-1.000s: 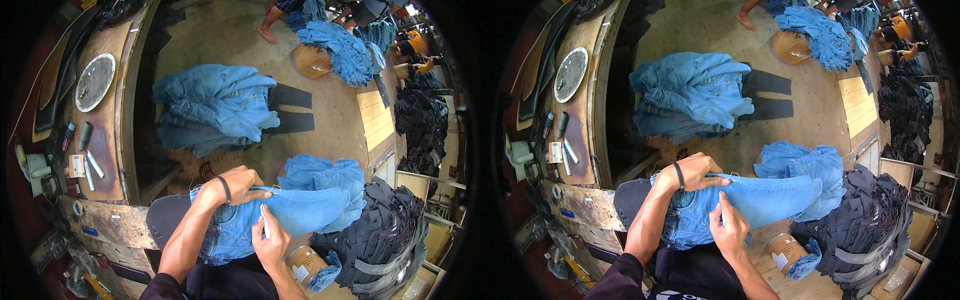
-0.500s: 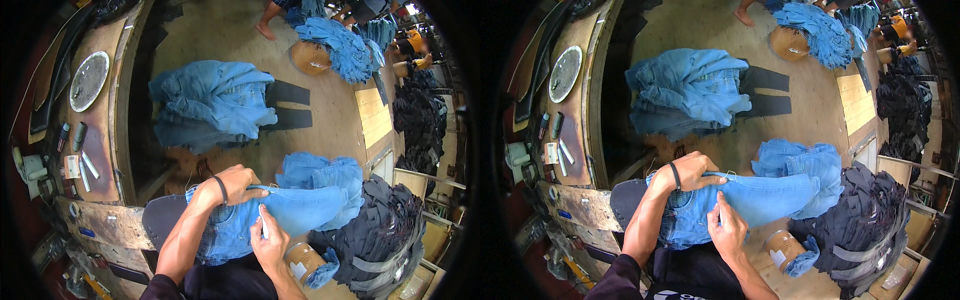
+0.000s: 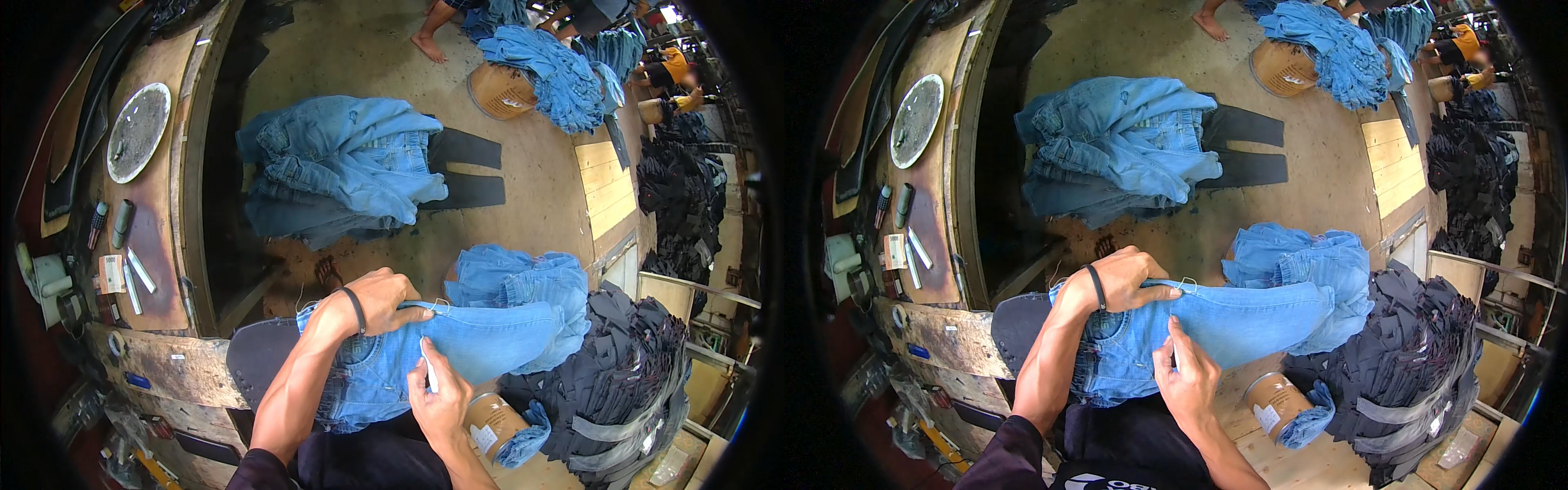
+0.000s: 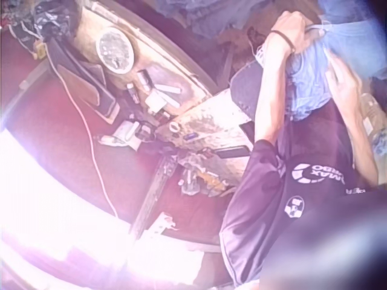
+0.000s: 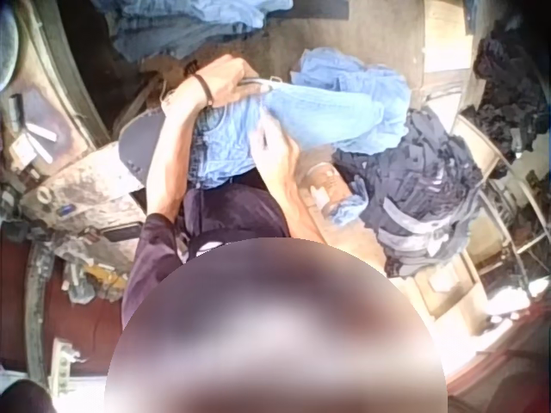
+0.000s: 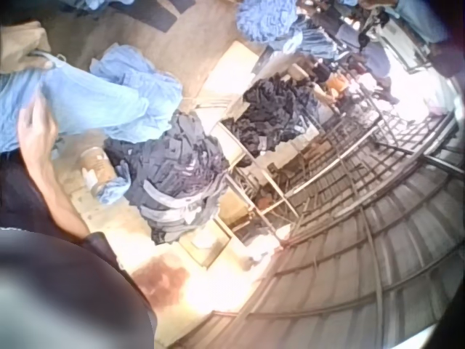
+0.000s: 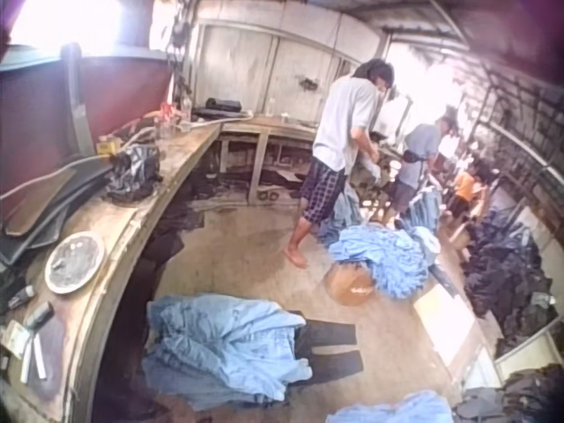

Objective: The person marks multiple pairs of light blue jeans with a white marker on a curved workbench. They handle each pair one at a time, applying marks to the legs and waist areas, then placing the marked jeans into a pile.

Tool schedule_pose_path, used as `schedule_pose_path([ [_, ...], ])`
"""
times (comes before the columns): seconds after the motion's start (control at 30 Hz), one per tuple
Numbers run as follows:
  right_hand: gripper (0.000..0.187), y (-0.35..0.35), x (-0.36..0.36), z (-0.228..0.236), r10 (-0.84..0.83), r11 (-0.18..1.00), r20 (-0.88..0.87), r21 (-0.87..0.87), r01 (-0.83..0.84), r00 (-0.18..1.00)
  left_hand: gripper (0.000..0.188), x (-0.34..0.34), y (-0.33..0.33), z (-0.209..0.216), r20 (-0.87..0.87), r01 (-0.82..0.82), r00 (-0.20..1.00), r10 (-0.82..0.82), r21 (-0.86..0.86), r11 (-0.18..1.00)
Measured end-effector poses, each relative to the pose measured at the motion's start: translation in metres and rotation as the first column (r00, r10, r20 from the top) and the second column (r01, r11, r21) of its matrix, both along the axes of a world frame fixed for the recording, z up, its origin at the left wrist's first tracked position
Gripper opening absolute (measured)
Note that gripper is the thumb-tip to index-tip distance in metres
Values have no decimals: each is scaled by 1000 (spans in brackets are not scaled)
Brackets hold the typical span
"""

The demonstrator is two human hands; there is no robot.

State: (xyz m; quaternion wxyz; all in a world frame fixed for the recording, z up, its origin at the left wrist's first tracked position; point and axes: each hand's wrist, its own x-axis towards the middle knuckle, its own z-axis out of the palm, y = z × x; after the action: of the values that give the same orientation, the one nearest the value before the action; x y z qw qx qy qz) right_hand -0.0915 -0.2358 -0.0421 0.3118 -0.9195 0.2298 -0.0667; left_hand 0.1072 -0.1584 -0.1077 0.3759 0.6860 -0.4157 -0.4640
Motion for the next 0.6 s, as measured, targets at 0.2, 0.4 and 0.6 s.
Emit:
schedule_pose_path([
  [0.2, 37, -3, -1, -1, 11, 1000, 9, -8, -11, 1000, 42, 1, -1, 1, 9, -1, 1000, 1, 30, 1000],
  [0.4, 37, -3, -1, -1, -2, 1000, 15, -10, 2, 1000, 40, 1, -1, 0, 10, 4, 1000, -5, 25, 1000],
  [0.6, 38, -4, -3, 0, -1, 1000, 9, -14, 1, 1000, 40, 2, -1, 2, 1, -15, 1000, 15, 0, 1000],
])
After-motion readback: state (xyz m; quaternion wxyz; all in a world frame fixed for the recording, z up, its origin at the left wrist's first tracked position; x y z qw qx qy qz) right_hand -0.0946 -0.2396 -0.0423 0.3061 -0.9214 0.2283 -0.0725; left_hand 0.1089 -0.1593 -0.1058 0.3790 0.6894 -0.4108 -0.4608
